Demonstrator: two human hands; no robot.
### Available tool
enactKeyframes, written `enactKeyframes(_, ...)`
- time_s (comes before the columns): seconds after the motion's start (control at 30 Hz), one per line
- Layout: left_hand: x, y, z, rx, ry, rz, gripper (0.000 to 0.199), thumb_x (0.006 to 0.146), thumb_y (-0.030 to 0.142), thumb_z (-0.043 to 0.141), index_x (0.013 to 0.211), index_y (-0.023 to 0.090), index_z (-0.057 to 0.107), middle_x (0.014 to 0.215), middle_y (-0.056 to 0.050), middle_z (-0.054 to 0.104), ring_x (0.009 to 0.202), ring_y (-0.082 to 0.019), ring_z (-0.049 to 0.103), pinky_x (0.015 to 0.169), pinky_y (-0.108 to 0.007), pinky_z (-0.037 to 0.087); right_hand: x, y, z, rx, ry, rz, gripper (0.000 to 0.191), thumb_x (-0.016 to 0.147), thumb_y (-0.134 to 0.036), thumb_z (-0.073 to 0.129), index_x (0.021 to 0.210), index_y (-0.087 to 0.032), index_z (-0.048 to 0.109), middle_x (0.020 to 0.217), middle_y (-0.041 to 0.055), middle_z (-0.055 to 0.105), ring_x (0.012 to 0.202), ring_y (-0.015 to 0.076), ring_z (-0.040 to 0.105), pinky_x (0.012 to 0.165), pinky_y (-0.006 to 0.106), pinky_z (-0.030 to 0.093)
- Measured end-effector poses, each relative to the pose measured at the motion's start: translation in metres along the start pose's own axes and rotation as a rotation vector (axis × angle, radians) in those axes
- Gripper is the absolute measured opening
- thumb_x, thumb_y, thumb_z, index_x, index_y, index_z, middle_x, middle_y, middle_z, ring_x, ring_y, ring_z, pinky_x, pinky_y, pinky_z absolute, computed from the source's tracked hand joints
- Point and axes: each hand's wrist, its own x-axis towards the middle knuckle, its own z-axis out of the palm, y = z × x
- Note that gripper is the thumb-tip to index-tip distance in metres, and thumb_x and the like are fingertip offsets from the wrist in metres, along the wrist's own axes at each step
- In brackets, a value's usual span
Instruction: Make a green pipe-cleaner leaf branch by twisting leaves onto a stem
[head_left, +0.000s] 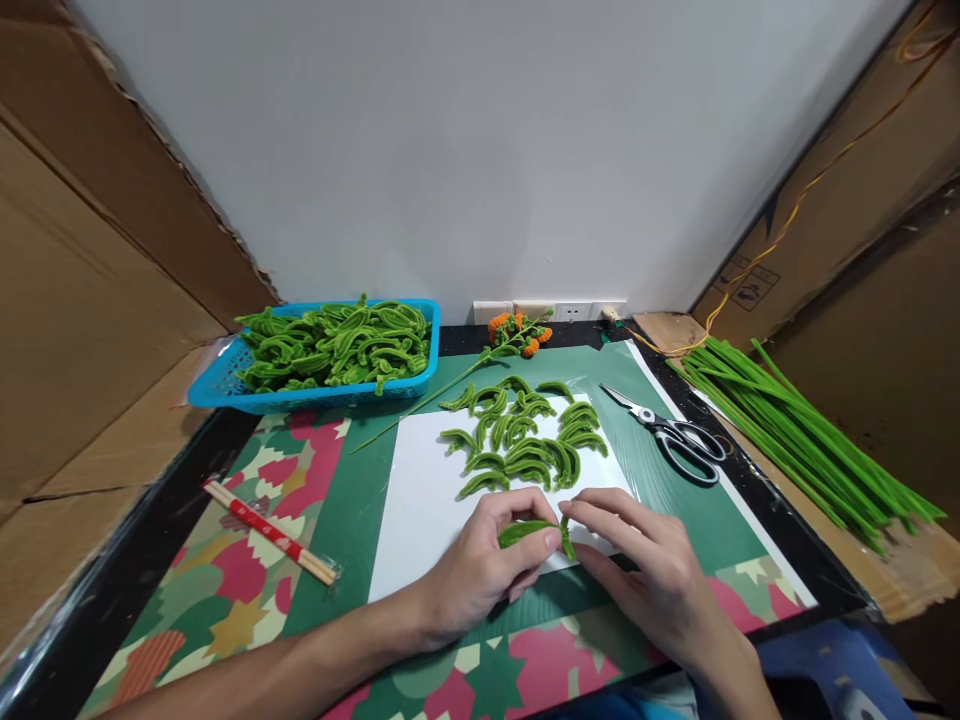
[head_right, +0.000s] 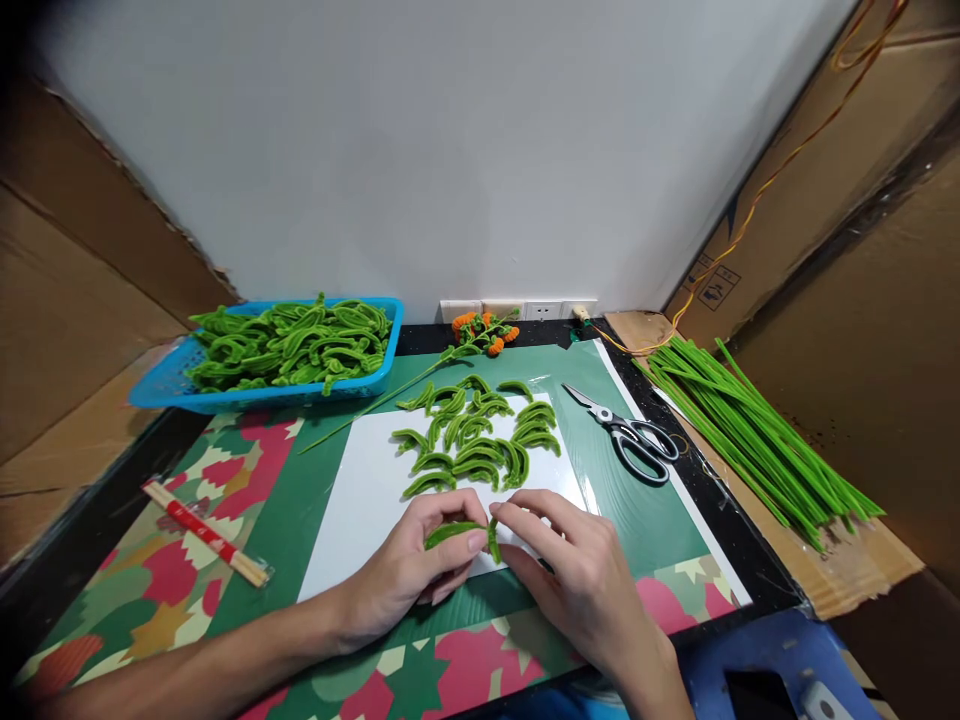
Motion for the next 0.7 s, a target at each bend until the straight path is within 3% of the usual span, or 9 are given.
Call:
enactKeyframes(0.27, 0.002, 0.004, 0.001, -0.054, -0.015, -0.006, 0.033, 0.096, 0.048, 0.076, 0.092, 0.02, 0.06, 0.055, 0.01, 0.039, 0.044, -0.007, 0.036, 0.043, -0.019, 0.025, 0.007, -0.005, -0.002, -0.221, -0.017, -0.165, 0.023, 0.111, -0.018, 0.053, 0.129, -0.02, 0.066, 0.107, 0.011, 0.082, 0.085, 0.0215, 0.077, 0.069, 0.031, 0.057)
enactKeyframes(0.43, 0.004, 0.005, -0.001, -0.029, -0.003, -0.001, 0.034, 0.095, 0.049, 0.077, 0.089, 0.019, 0.063, 0.054, 0.009, 0.044, 0.044, -0.007, 0.037, 0.042, -0.017, 0.026, 0.012, -0.008, 0.005, -0.228, -0.046, -0.205, 0.019, 0.109, -0.013, 0.048, 0.119, -0.016, 0.064, 0.099, 0.0113, 0.079, 0.076, 0.0212, 0.071, 0.066, 0.033, 0.052)
enactKeyframes(0.6, 0.005, -0.003, -0.004, -0.101, 0.011, -0.049, 0.036, 0.09, 0.05, 0.08, 0.088, 0.019, 0.063, 0.053, 0.009, 0.046, 0.039, -0.006, 0.036, 0.037, -0.015, 0.023, 0.016, -0.009, 0.01, -0.219, -0.037, -0.189, 0.025, 0.109, -0.016, 0.041, 0.105, -0.018, 0.066, 0.083, 0.0068, 0.071, 0.067, 0.0196, 0.061, 0.06, 0.033, 0.045)
enactKeyframes(0.7, 0.008, -0.012, -0.007, -0.221, -0.068, -0.124, 0.038, 0.089, 0.053, 0.08, 0.089, 0.02, 0.061, 0.047, 0.011, 0.04, 0.034, -0.006, 0.034, 0.033, -0.014, 0.018, 0.017, -0.006, 0.015, -0.268, 0.022, -0.263, 0.033, 0.112, -0.026, 0.038, 0.096, -0.019, 0.065, 0.077, 0.0056, 0.067, 0.063, 0.0192, 0.056, 0.055, 0.035, 0.038)
